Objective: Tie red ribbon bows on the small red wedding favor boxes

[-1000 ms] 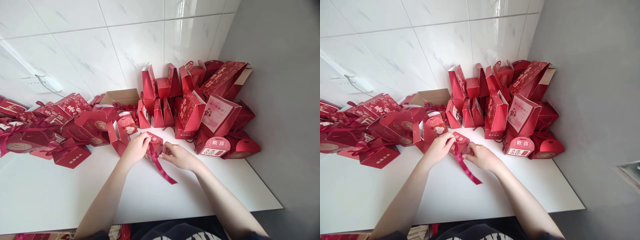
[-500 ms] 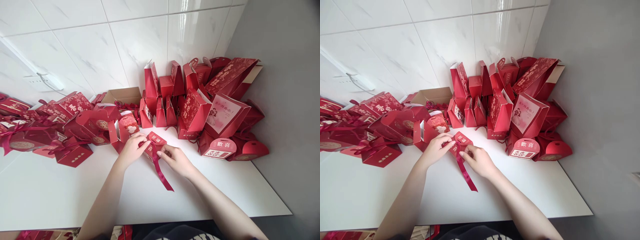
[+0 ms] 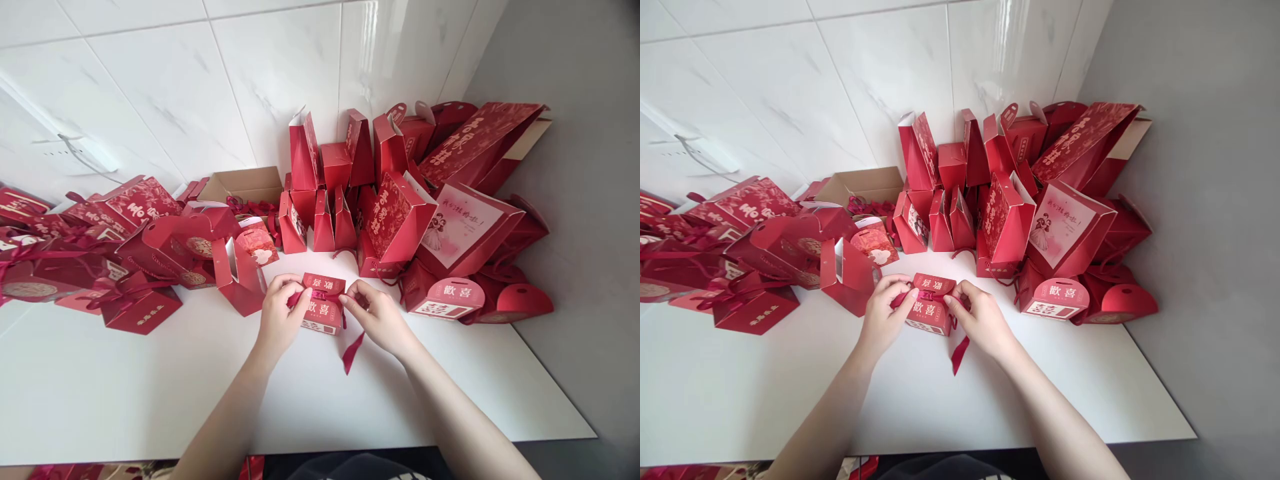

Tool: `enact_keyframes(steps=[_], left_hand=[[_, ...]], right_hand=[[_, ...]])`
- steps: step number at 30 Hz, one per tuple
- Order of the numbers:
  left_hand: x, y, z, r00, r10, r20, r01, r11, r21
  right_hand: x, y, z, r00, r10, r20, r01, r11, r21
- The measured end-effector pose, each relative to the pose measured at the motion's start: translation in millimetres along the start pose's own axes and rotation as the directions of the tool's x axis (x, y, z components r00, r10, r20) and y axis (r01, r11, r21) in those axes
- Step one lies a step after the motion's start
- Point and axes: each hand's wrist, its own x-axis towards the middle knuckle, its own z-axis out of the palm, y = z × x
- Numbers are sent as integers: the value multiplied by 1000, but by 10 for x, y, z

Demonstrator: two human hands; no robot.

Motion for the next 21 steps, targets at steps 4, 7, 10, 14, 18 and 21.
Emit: enact_keyframes(steps=[4, 7, 10, 14, 18, 21], left_hand=[[-74, 42, 187, 999, -15, -33, 10, 990, -141], [-82, 66, 206, 999, -49, -4, 48, 985, -163], [-74, 60, 172, 996, -88, -5, 87, 990, -113], [-62, 31, 136, 996, -86, 11, 87, 994, -72], [-44, 23, 116, 998, -65, 10, 66, 994, -86], [-29, 20, 113, 1000, -22, -4, 22, 994, -108]], right_hand=[[-26, -24, 37, 999, 43, 14, -44, 997, 57], [-31, -31, 81, 998, 69, -1, -69, 993, 92], [-18, -6, 83, 996, 81, -26, -78, 991, 109], [-3, 32, 62, 996, 78, -39, -74, 993, 94], [2, 46, 53, 996, 75, -43, -71, 994, 77], [9, 57, 43, 996, 74, -50, -72, 996, 57]])
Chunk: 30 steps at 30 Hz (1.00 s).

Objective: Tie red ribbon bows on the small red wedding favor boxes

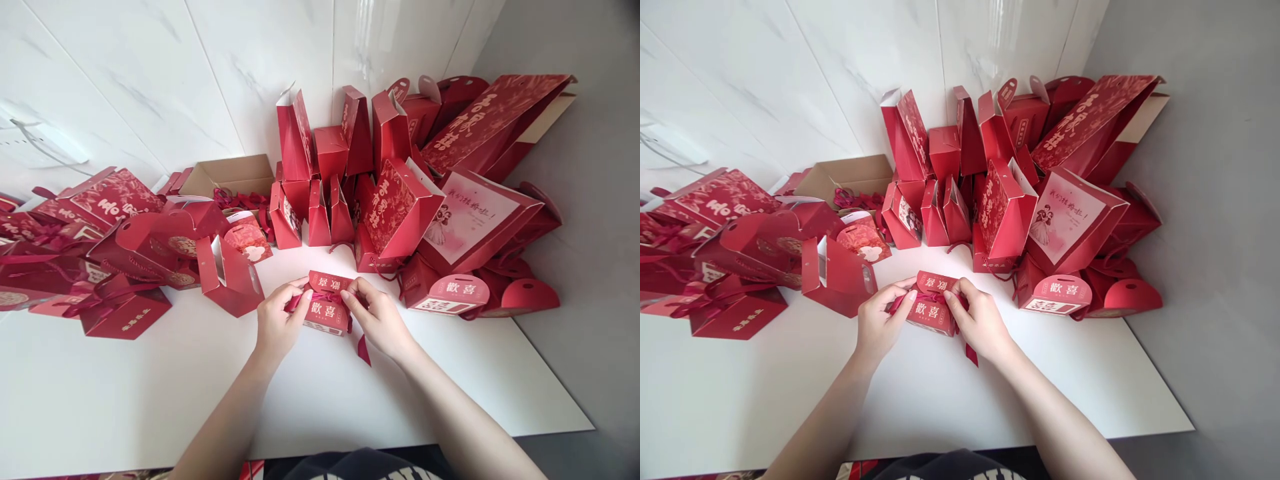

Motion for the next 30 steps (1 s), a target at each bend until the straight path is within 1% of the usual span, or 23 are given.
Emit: enact_keyframes(steps=[3, 6, 11, 15, 18, 21, 23, 27, 30], left_hand=[[13, -17, 12, 998, 57, -22, -57, 998, -1], [22, -36, 27, 996, 77, -35, -77, 997, -4], [24, -42, 21, 999, 32, -25, -33, 999, -10], [25, -42, 31, 1000, 10, -22, -10, 1000, -10], [25, -27, 76, 998, 49, 27, -48, 998, -29], [13, 11, 142, 989, 102, 112, -100, 995, -17], [2, 37, 183, 985, 92, 148, -90, 996, -16], [7, 60, 215, 989, 53, 141, -54, 999, 3], [50, 71, 173, 983, 70, 170, -84, 993, 79]], right_hand=[[13, 17, -13, 999, 17, -28, -17, 1000, 4], [26, 45, -17, 999, 33, -30, -32, 999, 39], [48, 112, -11, 1000, 24, 6, -25, 988, 155], [73, 150, -31, 999, 18, 45, -26, 982, 188], [83, 144, -63, 998, 29, 58, -39, 982, 186], [78, 103, -88, 996, 39, 75, -51, 986, 156], [71, 70, -91, 995, 32, 98, -46, 989, 141], [60, 32, -63, 994, 2, 113, -16, 993, 119], [51, 37, -34, 995, -4, 97, -5, 996, 84]])
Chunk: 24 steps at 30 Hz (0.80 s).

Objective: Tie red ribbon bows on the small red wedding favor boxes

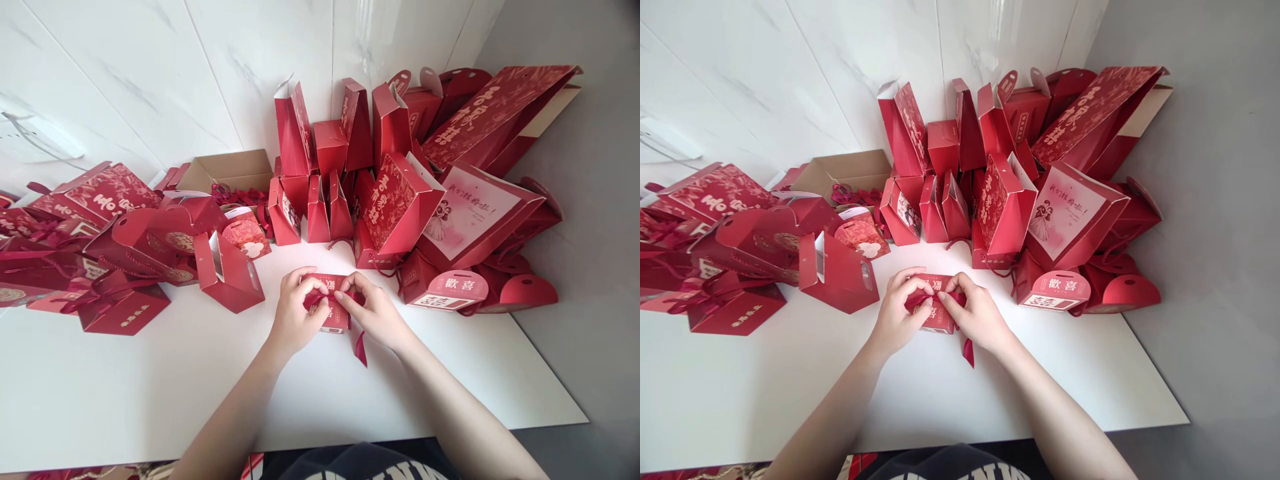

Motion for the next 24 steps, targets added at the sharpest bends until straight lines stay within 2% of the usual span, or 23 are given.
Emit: enact_keyframes(steps=[4, 7, 16, 24], left_hand=[[50, 22, -116, 992, 34, 124, -43, 997, 69], [56, 37, -154, 988, 43, 151, -56, 995, 86], [30, 46, -44, 996, 77, 53, -82, 992, 100], [28, 33, -34, 996, 79, 32, -82, 993, 88]], right_hand=[[-14, 12, 13, 1000, 12, 0, -12, 1000, -15], [-20, 8, 15, 1000, 29, 11, -29, 1000, 4], [-15, 33, 43, 1000, 20, 13, -21, 999, 38], [-9, 7, 40, 1000, 9, 16, -10, 999, 46]])
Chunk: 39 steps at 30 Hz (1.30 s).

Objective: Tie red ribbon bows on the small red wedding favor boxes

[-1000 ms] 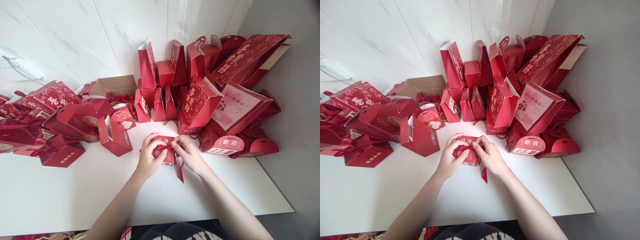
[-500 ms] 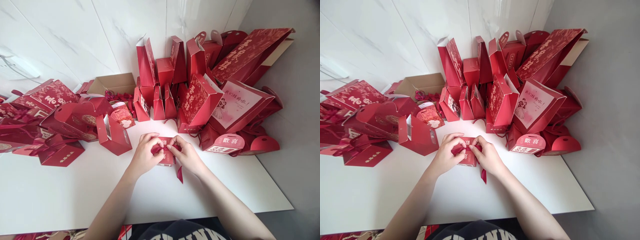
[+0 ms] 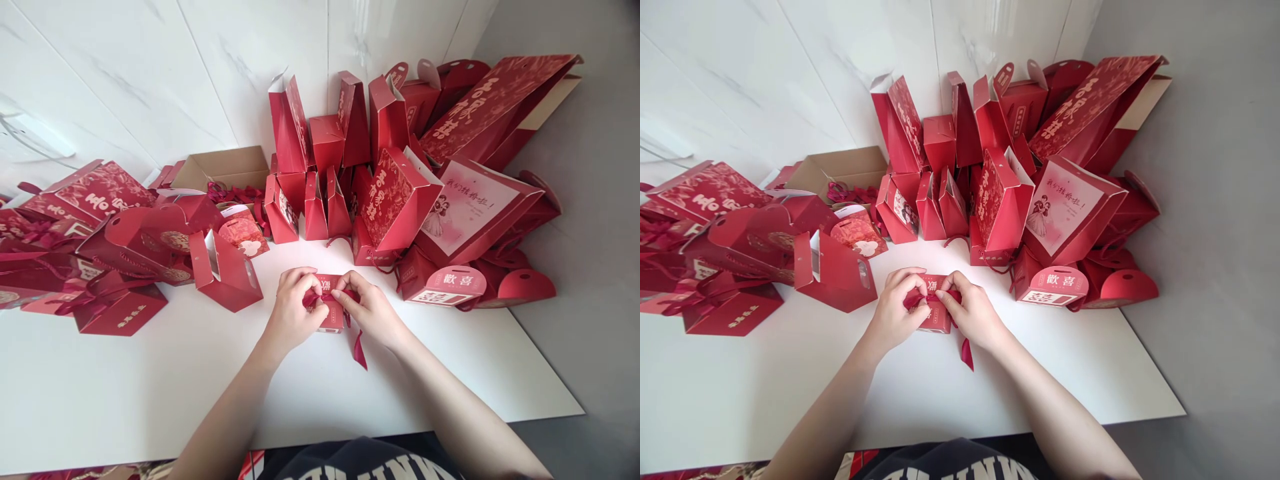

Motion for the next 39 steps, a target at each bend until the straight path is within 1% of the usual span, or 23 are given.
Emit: enact_keyframes(steps=[5, 10, 13, 17, 21, 25, 27, 30, 33, 36, 39], left_hand=[[-3, 15, 3, 999, -35, -17, 35, 999, -3], [-20, 6, 5, 999, -43, -26, 43, 999, -9], [-33, -16, -15, 1000, -26, -2, 26, 999, -38], [-50, -32, -44, 998, -48, 37, 51, 995, -87], [-70, -17, -33, 996, -79, 43, 83, 991, -107], [-71, 3, -18, 994, -106, 22, 108, 989, -105], [-64, -6, -44, 995, -91, 41, 95, 990, -108], [-54, -68, -141, 995, -58, 80, 69, 988, -140], [-46, -161, -263, 998, -46, 46, 50, 994, -95], [-43, -231, -347, 994, -107, 21, 107, 994, -9], [-52, -259, -386, 969, -246, 25, 247, 969, -25]], right_hand=[[-2, -13, 13, 1000, -22, 2, 22, 1000, 9], [-16, -16, 23, 1000, -13, 21, 12, 999, 34], [-18, -18, 19, 1000, 0, 23, -1, 999, 45], [-7, -16, 12, 1000, 0, 24, -1, 998, 67], [1, -7, 10, 1000, -3, 16, 2, 999, 55], [-3, 8, 14, 1000, 2, 18, -3, 999, 55], [-8, 15, 17, 1000, 4, 23, -6, 998, 66], [-12, 21, 12, 999, 16, 37, -21, 992, 124], [-9, 16, -7, 999, 12, 51, -21, 982, 185], [1, 12, -35, 998, -22, 50, 12, 980, 199], [13, 17, -60, 999, -24, 41, 16, 982, 188]])
